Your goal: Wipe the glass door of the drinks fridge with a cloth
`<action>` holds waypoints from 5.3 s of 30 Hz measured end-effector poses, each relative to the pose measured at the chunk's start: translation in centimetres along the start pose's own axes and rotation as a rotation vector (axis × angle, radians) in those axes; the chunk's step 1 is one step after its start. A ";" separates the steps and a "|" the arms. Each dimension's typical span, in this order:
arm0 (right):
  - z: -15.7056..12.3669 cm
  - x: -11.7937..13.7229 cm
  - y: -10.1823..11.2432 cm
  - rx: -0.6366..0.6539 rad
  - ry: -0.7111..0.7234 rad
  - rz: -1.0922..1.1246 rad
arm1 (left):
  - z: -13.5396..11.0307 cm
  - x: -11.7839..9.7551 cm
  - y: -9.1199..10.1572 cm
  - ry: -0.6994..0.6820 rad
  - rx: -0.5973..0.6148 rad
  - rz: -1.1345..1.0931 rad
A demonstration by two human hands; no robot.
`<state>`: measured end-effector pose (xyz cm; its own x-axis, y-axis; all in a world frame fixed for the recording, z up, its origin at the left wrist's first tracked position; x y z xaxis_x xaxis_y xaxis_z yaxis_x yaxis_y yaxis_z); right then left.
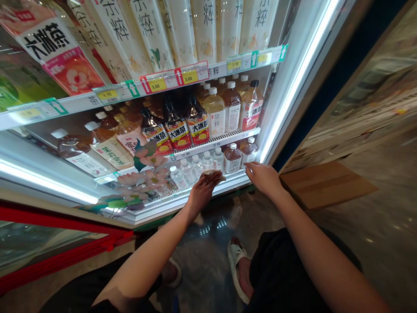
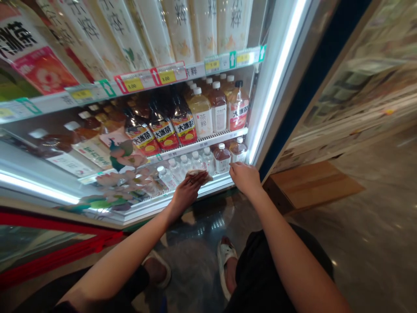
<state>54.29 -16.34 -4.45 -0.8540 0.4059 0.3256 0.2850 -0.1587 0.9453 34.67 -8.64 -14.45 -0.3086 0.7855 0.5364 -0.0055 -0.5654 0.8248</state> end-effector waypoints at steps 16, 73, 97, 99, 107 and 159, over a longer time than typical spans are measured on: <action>0.1 0.6 -0.1 0.030 0.006 -0.013 | -3.2 1.9 0.4 0.039 0.031 -0.016; 0.1 1.2 -1.3 0.129 0.031 -0.021 | -13.3 4.5 -4.1 0.016 0.078 0.043; 0.2 1.9 -2.0 0.160 0.048 -0.046 | -15.3 5.4 -3.2 0.082 0.027 0.036; 0.3 1.9 -2.0 0.157 0.049 -0.042 | -15.4 5.4 -3.4 0.076 0.023 0.041; 0.3 1.7 -2.0 0.149 0.046 -0.040 | -15.5 5.7 -3.9 0.065 0.034 0.053; 0.1 0.5 -1.3 0.125 0.058 -0.003 | -0.6 0.1 -2.0 -0.050 0.066 -0.092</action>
<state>53.55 -15.89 -5.52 -0.8776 0.3531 0.3242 0.3312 -0.0422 0.9426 34.08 -7.60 -16.11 -0.2617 0.8456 0.4652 0.0321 -0.4741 0.8799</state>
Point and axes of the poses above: each hand's wrist, its own z-axis towards the middle knuckle, its own y-axis out of the back of the hand, x = y × z, the point moved 8 cm from there along z, towards the middle knuckle, and after that the axes turned 12 degrees about z, right-handed, at the moved point
